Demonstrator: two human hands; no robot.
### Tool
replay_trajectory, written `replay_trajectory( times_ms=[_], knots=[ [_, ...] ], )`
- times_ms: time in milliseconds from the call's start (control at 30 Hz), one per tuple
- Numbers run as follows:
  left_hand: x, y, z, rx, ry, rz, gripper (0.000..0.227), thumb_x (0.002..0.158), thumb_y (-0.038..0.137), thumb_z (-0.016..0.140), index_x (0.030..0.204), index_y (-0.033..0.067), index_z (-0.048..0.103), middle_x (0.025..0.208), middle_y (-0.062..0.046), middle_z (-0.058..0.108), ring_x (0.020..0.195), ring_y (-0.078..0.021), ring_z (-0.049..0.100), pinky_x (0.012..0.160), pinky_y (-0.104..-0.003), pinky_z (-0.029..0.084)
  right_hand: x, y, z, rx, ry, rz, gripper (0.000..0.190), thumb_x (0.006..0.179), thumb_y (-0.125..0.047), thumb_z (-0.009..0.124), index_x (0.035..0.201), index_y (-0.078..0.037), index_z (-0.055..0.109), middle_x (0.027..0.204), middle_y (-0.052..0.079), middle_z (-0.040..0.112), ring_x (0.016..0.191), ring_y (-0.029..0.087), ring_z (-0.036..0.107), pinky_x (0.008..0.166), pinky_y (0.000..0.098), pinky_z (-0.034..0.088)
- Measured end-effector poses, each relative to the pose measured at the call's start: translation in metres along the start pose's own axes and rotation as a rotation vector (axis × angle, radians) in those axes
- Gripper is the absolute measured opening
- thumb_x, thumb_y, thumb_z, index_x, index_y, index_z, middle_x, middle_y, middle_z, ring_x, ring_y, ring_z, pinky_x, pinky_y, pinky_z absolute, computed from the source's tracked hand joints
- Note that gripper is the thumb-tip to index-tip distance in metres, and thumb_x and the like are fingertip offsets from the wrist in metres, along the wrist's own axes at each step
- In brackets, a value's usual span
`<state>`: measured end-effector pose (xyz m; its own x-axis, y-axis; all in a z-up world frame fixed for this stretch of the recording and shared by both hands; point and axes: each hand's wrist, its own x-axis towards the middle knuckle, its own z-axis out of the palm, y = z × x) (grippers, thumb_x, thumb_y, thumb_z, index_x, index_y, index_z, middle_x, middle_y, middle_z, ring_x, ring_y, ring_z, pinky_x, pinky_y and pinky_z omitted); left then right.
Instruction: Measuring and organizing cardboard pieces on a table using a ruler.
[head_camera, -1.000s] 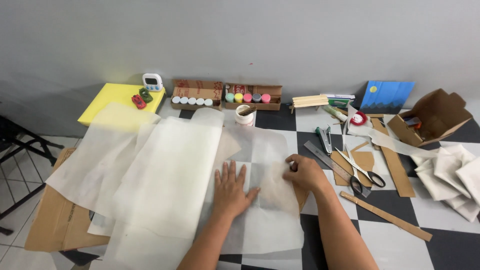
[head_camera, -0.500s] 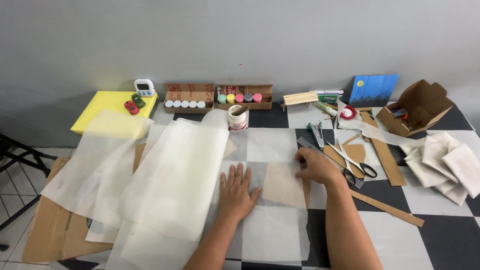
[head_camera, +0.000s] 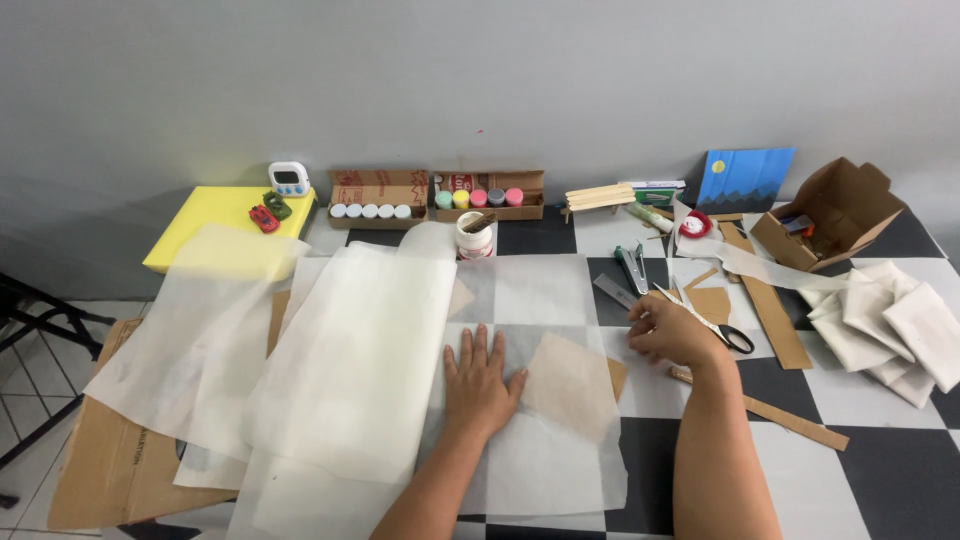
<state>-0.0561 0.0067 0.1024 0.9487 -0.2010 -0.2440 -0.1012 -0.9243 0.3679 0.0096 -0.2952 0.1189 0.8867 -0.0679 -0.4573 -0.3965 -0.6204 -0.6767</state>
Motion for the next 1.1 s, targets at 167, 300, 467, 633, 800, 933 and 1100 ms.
replay_trajectory(
  times_ms=[167,300,467,633,800,933,1100],
  knots=[
    [-0.004,0.005,-0.006,-0.010,-0.007,-0.008,0.069,0.105,0.049,0.034,0.159,0.0072,0.027,0.167,-0.022,0.015,0.157,-0.0377,0.006,0.122,-0.061,-0.004,-0.001,-0.018,0.024,0.088,-0.132,-0.026,0.034,0.076,-0.005,0.082,0.109,0.001,0.072,0.084,0.023,0.076,0.059,0.030,0.070,0.046,0.0364,0.058],
    [-0.004,0.004,-0.005,-0.016,-0.003,-0.009,0.069,0.105,0.049,0.034,0.159,0.0065,0.027,0.167,-0.023,0.015,0.157,-0.0377,0.006,0.122,-0.061,-0.004,-0.006,-0.027,0.029,0.065,-0.200,-0.078,0.022,0.080,-0.005,0.073,0.101,0.000,0.071,0.072,0.019,0.075,0.051,0.023,0.062,0.043,0.0313,0.050],
    [-0.007,0.008,-0.011,-0.015,-0.011,-0.019,0.069,0.105,0.049,0.032,0.159,0.0077,0.026,0.168,-0.022,0.015,0.157,-0.0372,0.006,0.123,-0.061,-0.004,0.003,-0.016,0.028,0.233,-0.288,-0.151,0.019,0.084,0.000,0.064,0.102,0.000,0.069,0.076,0.016,0.075,0.069,0.023,0.068,0.063,0.0338,0.058],
    [-0.007,0.007,-0.008,0.003,-0.007,-0.020,0.069,0.105,0.050,0.031,0.159,0.0087,0.027,0.168,-0.021,0.015,0.157,-0.0367,0.007,0.123,-0.061,-0.002,0.032,0.015,0.037,0.359,-0.367,-0.195,0.017,0.079,0.008,0.062,0.094,0.003,0.065,0.076,0.012,0.070,0.068,0.025,0.071,0.061,0.0393,0.064],
    [-0.007,0.007,-0.007,0.015,0.004,-0.018,0.068,0.105,0.049,0.032,0.159,0.0083,0.027,0.167,-0.021,0.017,0.157,-0.0371,0.008,0.123,-0.061,-0.002,0.058,0.038,0.044,0.465,-0.354,-0.272,0.016,0.076,0.011,0.062,0.084,-0.003,0.059,0.069,0.004,0.057,0.062,0.018,0.064,0.053,0.0321,0.057],
    [-0.006,0.006,-0.006,-0.004,0.019,-0.014,0.068,0.105,0.049,0.033,0.159,0.0085,0.029,0.167,-0.021,0.017,0.157,-0.0373,0.008,0.123,-0.061,-0.001,0.019,0.007,0.018,0.546,-0.186,-0.135,0.019,0.082,0.012,0.050,0.092,-0.004,0.055,0.092,0.017,0.072,0.072,0.030,0.073,0.061,0.0448,0.065],
    [-0.004,0.006,-0.006,-0.024,0.013,-0.030,0.067,0.105,0.049,0.031,0.159,0.0096,0.028,0.168,-0.020,0.016,0.157,-0.0360,0.007,0.123,-0.061,-0.003,0.022,0.003,0.027,-0.154,-0.206,0.017,0.014,0.073,-0.007,0.084,0.083,0.000,0.078,0.067,0.018,0.076,0.048,0.028,0.073,0.043,0.0377,0.062]
  ],
)
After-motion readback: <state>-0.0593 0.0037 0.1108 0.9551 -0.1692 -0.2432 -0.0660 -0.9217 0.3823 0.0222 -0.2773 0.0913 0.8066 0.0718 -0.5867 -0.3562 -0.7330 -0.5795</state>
